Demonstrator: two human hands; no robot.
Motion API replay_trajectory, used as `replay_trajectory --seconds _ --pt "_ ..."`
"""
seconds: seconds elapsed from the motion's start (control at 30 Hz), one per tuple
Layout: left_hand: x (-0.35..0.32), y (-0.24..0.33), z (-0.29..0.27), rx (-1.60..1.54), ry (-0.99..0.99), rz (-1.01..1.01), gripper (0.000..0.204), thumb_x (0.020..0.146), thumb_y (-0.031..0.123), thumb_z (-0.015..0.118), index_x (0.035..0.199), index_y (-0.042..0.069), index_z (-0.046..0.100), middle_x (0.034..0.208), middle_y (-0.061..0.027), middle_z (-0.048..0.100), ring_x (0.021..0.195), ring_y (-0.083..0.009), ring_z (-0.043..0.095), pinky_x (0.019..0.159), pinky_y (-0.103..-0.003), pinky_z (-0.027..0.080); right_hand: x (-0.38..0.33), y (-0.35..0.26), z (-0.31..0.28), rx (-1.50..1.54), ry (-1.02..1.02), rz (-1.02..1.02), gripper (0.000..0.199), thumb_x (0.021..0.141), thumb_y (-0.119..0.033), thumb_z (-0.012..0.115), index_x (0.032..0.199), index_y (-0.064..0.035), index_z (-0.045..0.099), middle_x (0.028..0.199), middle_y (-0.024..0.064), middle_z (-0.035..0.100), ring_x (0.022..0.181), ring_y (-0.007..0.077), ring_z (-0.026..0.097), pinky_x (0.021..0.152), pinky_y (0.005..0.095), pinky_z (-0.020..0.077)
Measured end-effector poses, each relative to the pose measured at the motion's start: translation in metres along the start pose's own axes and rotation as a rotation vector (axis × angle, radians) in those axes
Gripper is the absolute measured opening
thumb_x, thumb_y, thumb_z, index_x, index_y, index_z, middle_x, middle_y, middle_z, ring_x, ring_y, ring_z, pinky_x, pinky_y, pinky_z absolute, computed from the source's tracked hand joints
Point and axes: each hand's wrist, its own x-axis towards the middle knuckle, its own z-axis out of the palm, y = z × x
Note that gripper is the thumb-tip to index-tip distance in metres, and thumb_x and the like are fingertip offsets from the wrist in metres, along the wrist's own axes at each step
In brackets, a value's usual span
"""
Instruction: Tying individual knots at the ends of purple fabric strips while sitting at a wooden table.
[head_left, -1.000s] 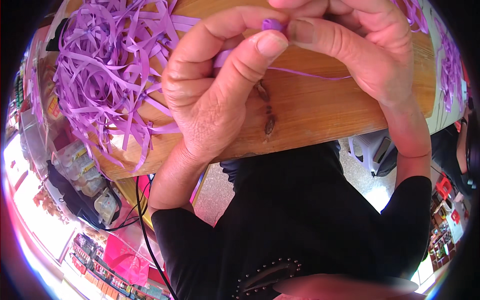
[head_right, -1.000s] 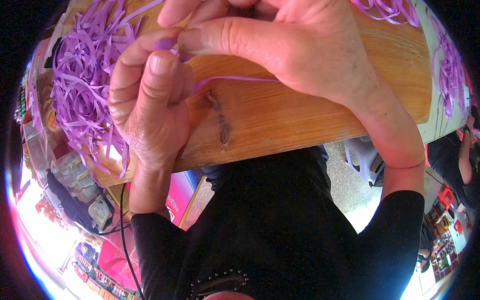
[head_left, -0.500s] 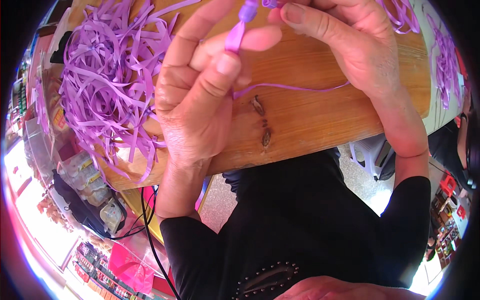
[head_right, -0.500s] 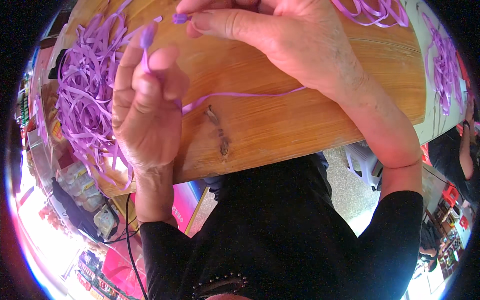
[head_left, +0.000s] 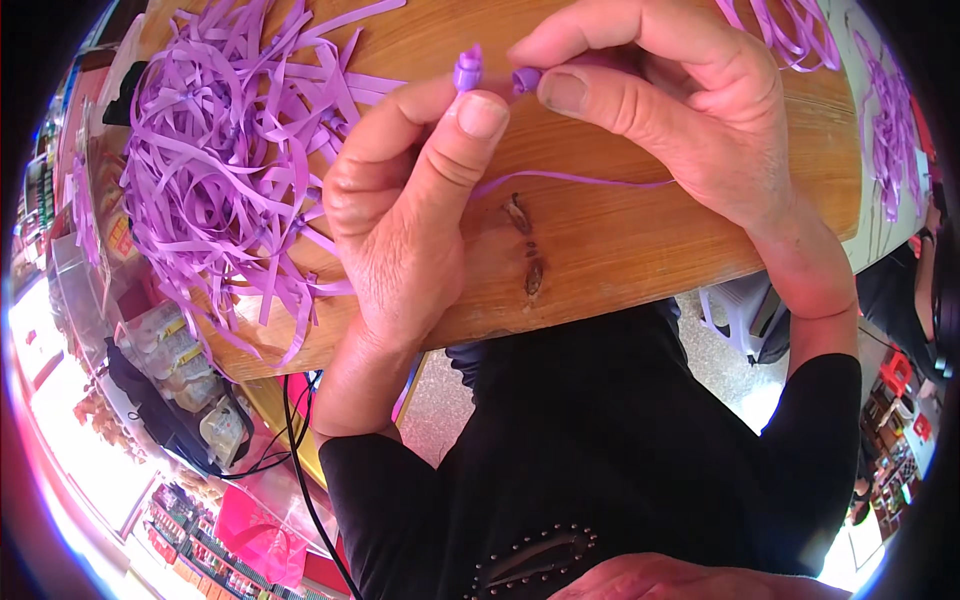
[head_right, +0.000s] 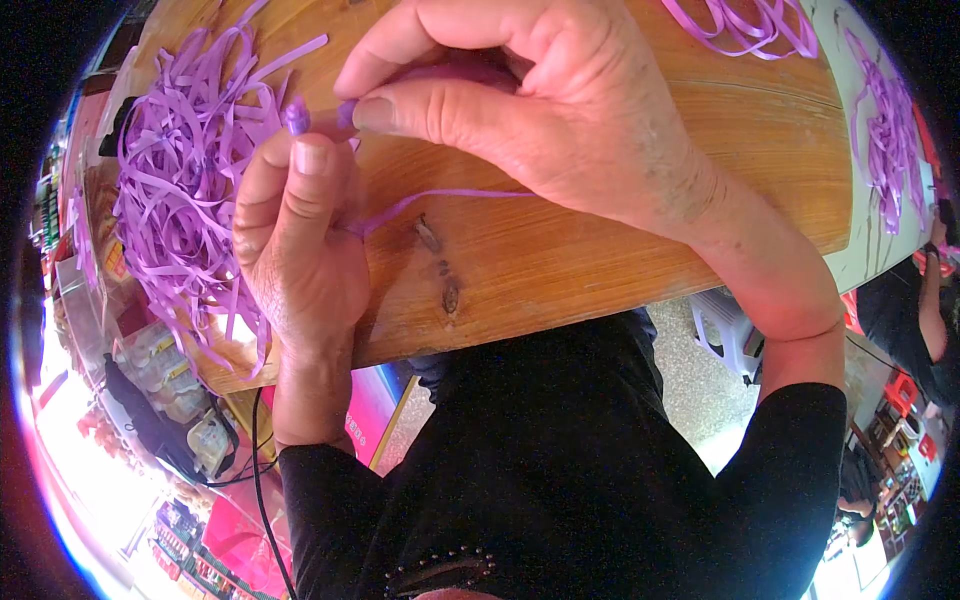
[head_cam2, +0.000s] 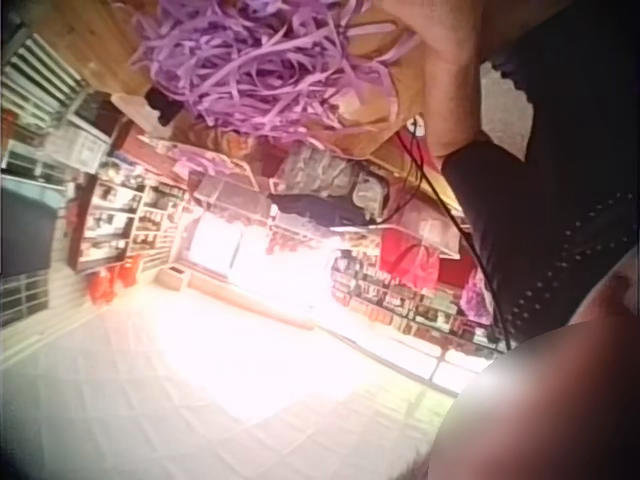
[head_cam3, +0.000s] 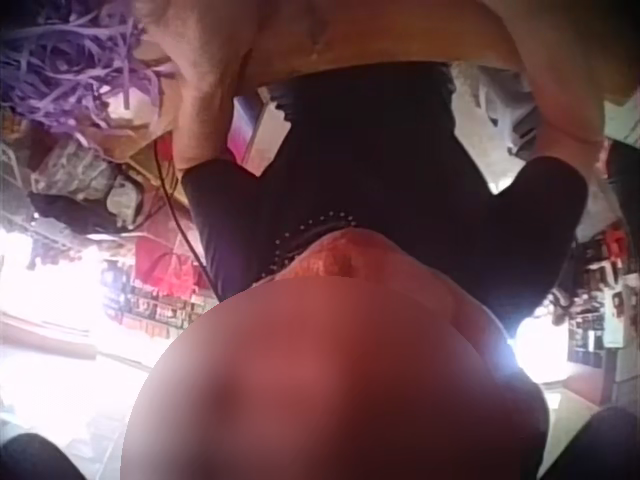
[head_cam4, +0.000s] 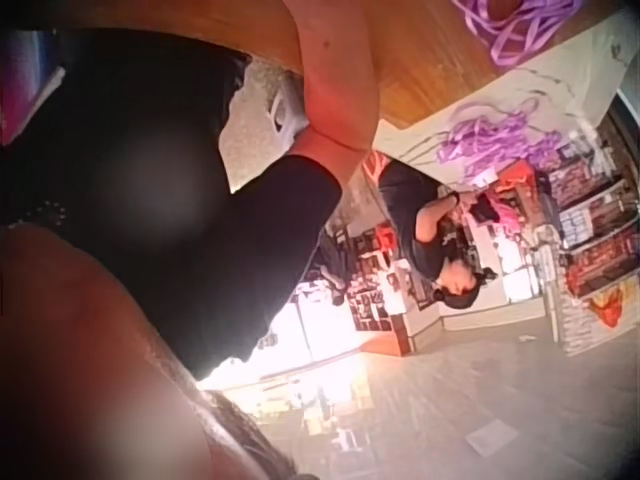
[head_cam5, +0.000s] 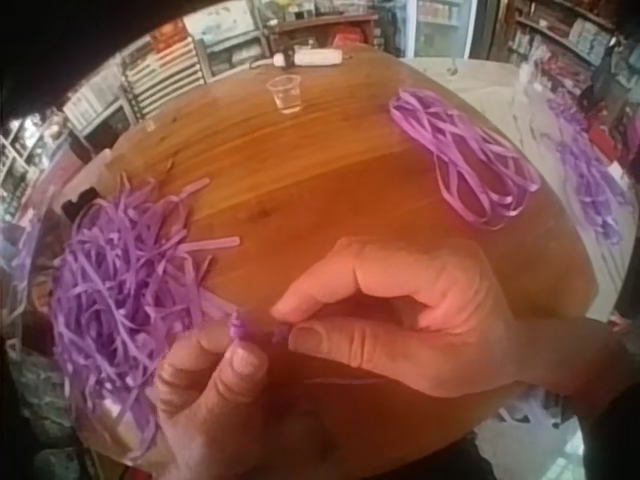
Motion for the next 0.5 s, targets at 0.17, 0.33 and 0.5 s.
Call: replay_trajectory --seconds 0.17,0.33,0.5 --pt "0.000 0.001 0.003 0.225 0.065 0.133 0.013 0.088 0.010 0.058 0.096 0.001 0.064 0.082 -0.0017 0.061 0.068 -0.0054 0.047 0.062 -0.018 0.036 -0.003 -0.016 -0.006 -0.118 0.008 0.182 0.021 0.079 0.003 0.065 0.099 0.0033 0.060 0.092 0.0123 0.061 0.086 0.0175 0.061 0.074 0.0243 0.0480" --pt "0.000 0.002 0.003 0.285 0.003 0.146 0.016 0.088 0.011 0.058 0.097 -0.001 0.063 0.084 -0.0021 0.061 0.065 -0.0037 0.044 0.060 -0.017 0.033 -0.002 -0.020 -0.001 -0.098 0.047 0.262 0.022 0.078 0.005 0.065 0.099 0.0033 0.060 0.090 0.0125 0.061 0.083 0.0184 0.061 0.072 0.0245 0.0480" --pt "0.002 0.000 -0.005 0.261 -0.009 0.143 0.020 0.089 0.018 0.057 0.096 -0.001 0.062 0.081 -0.0013 0.059 0.059 -0.0045 0.037 0.055 -0.019 0.029 -0.001 -0.025 -0.003 -0.202 -0.009 0.233 0.023 0.077 0.005 0.066 0.099 0.0041 0.060 0.089 0.0130 0.061 0.082 0.0179 0.061 0.070 0.0243 0.0478"
